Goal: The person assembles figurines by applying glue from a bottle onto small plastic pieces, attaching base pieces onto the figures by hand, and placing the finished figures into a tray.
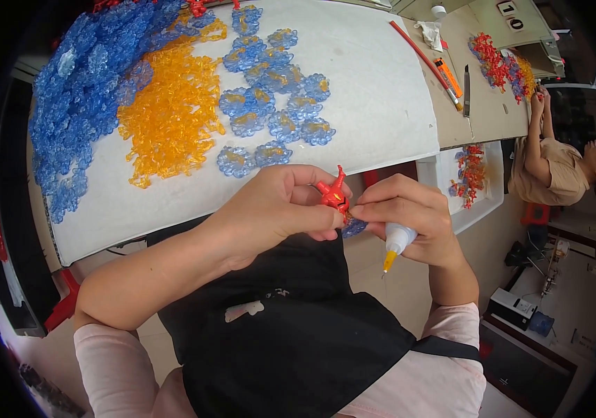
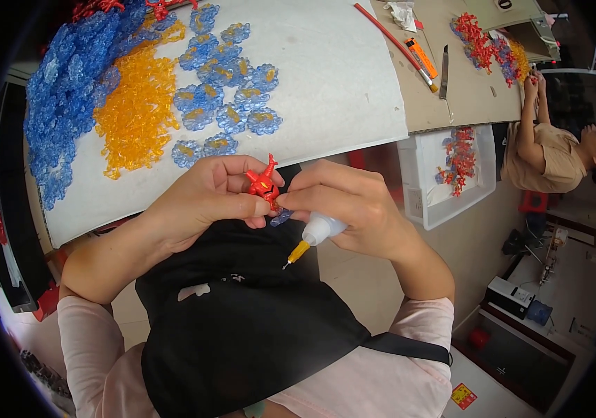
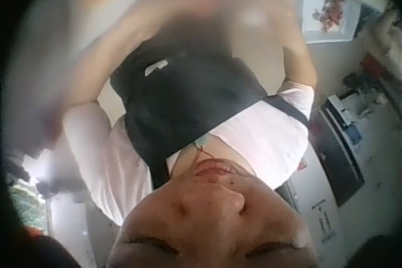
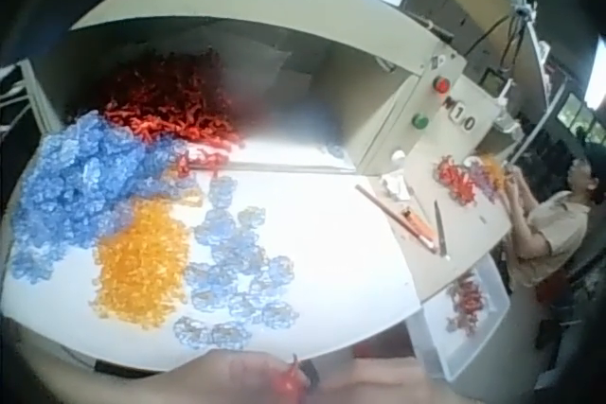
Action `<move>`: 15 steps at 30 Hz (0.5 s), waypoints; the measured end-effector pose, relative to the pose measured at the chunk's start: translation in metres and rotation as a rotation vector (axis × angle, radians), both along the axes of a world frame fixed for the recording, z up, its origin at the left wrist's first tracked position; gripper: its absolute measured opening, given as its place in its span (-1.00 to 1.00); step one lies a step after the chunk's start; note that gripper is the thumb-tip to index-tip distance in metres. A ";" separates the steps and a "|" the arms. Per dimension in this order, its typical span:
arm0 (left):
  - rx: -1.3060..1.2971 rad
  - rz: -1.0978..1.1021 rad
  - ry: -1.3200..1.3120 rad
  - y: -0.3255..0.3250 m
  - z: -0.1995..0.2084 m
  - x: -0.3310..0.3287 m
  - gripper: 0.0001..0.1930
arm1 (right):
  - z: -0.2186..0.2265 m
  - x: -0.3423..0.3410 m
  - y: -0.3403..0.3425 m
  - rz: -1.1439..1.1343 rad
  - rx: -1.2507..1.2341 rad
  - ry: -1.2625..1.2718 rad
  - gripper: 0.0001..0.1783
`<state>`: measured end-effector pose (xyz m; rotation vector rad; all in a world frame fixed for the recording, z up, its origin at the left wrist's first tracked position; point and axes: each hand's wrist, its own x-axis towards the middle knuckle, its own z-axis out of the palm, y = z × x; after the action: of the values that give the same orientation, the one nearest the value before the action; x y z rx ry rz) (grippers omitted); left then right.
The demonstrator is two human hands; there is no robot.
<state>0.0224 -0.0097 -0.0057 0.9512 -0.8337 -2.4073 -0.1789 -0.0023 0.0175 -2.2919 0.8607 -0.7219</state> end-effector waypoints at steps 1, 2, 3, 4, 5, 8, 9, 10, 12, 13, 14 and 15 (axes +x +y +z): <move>0.001 0.000 -0.003 0.000 0.000 0.000 -0.70 | 0.000 0.000 0.000 0.001 -0.001 -0.001 -0.77; 0.001 0.001 -0.004 0.000 0.000 0.000 -0.70 | -0.001 0.000 0.000 0.003 0.003 -0.007 -0.77; 0.003 0.000 0.000 0.000 0.001 0.000 -0.70 | -0.001 0.000 0.000 0.006 0.008 -0.013 -0.77; 0.004 -0.001 0.003 0.000 0.001 0.000 -0.70 | -0.001 0.000 0.000 0.006 0.007 -0.014 -0.77; 0.004 -0.001 0.003 0.000 0.001 0.001 -0.70 | -0.001 0.000 0.000 0.004 0.009 -0.016 -0.77; 0.005 -0.010 0.003 -0.001 0.001 0.001 -0.69 | -0.001 0.000 -0.001 0.004 0.008 -0.014 -0.77; 0.006 -0.009 0.000 -0.001 0.001 0.001 -0.69 | -0.001 0.001 -0.001 0.006 0.005 -0.011 -0.77; 0.007 -0.007 -0.002 -0.001 0.002 0.001 -0.69 | -0.001 0.000 -0.001 0.006 0.005 -0.011 -0.77; 0.005 -0.009 0.000 -0.001 0.001 0.002 -0.69 | -0.001 -0.001 -0.001 0.027 -0.002 0.006 -0.78; 0.002 -0.012 0.001 -0.001 0.001 0.002 -0.69 | -0.001 -0.001 -0.001 0.028 -0.002 0.006 -0.78; 0.002 -0.011 0.001 -0.001 0.001 0.002 -0.69 | -0.001 -0.001 -0.001 0.027 0.000 0.005 -0.78; 0.003 -0.009 0.001 -0.001 0.001 0.002 -0.69 | -0.001 0.000 -0.001 0.026 0.001 0.004 -0.78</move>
<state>0.0243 -0.0103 -0.0052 0.9492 -0.8354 -2.4170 -0.1793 -0.0030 0.0163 -2.3002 0.8308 -0.7052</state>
